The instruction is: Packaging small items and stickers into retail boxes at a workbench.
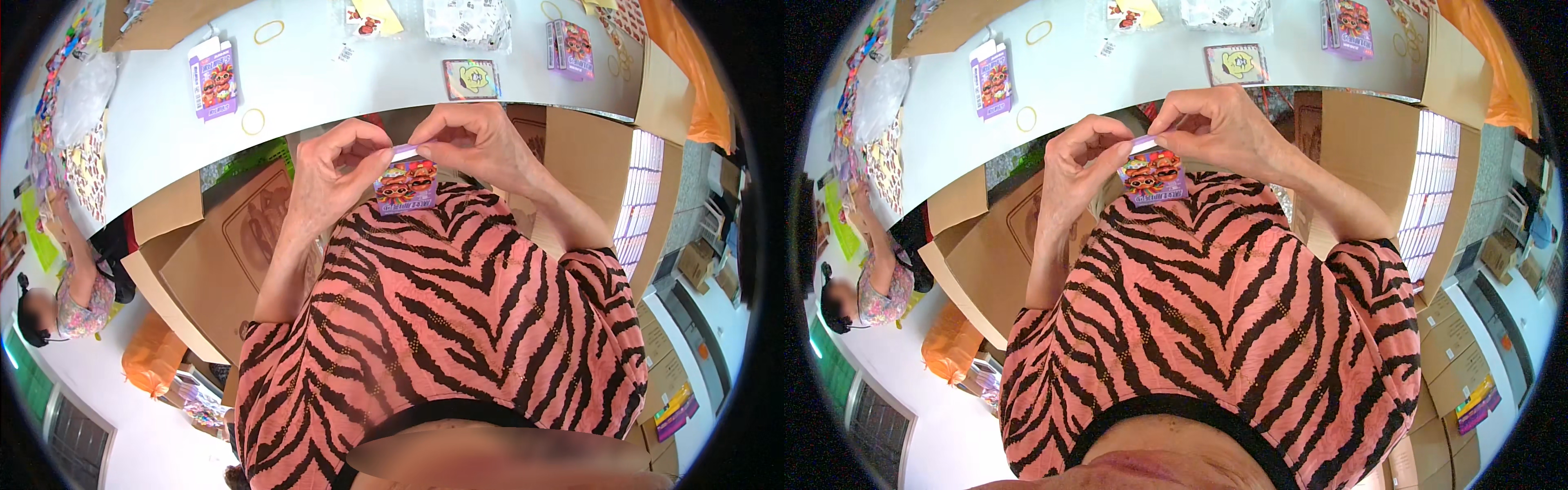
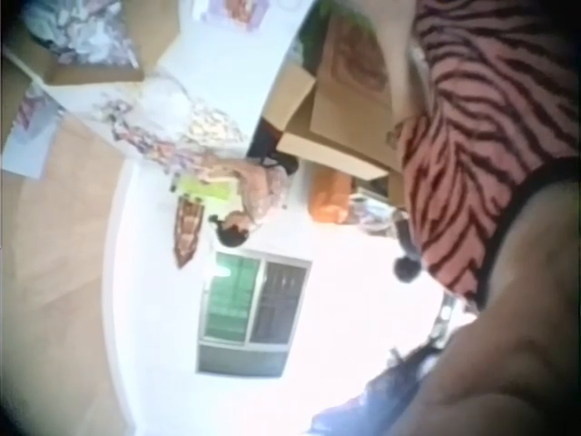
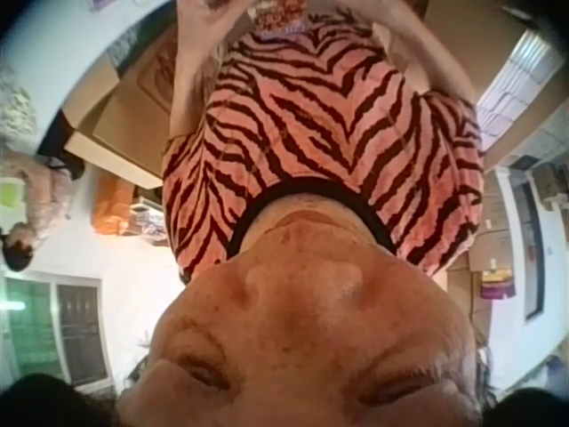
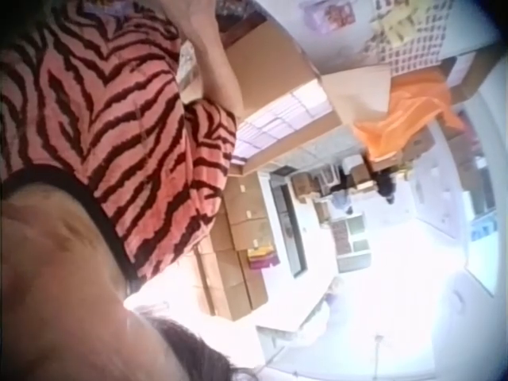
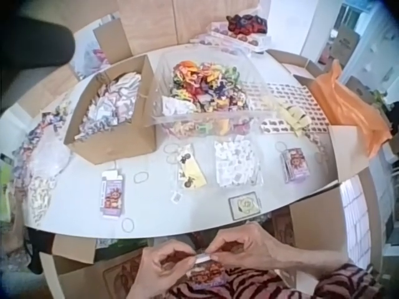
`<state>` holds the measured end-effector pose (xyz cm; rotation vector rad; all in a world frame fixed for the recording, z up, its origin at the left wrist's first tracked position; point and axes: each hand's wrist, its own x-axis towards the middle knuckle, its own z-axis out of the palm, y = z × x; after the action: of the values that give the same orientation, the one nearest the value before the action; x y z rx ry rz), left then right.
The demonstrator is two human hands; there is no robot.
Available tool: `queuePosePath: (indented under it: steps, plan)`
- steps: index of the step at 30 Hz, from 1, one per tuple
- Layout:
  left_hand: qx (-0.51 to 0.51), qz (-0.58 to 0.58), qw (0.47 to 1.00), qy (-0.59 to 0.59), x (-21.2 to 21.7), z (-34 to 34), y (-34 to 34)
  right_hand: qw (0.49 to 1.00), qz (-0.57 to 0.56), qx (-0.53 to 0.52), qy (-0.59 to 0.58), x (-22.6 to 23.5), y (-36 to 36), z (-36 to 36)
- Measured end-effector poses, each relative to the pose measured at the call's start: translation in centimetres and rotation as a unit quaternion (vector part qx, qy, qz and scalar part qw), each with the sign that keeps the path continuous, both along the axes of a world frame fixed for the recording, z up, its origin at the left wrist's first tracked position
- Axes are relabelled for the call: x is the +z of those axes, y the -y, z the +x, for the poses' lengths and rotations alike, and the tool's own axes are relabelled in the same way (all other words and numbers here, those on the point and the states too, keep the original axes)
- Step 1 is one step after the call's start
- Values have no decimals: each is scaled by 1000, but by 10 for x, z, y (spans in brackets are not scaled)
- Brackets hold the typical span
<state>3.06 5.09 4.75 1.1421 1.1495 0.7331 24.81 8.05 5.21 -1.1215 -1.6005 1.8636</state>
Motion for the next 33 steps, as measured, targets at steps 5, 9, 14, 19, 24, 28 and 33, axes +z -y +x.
queuePosePath:
  steps: [5, 9, 14, 19, 24, 28, 33]
  plan:
    - [-11, 9, 1000, 13, -10, -1, 2, 994, 84, 48, 51, -3, 1, 4]
    - [9, 28, 999, 20, -13, -3, 5, 995, 94, 41, 20, -12, 9, 9]
    - [26, 70, 997, 22, -18, -4, 14, 996, 77, 17, -35, -22, 18, 11]
    - [40, 119, 992, 9, -22, -6, 20, 987, 161, 13, 11, -16, 23, 6]
    - [57, 129, 990, 15, -21, -5, 24, 981, 191, 14, 30, -15, 22, 4]
    - [53, 139, 989, -8, -18, -5, 22, 993, 115, -14, 25, -14, 19, 1]
    - [50, 148, 987, -36, -21, -8, 23, 972, 233, -11, 38, -17, 19, -3]
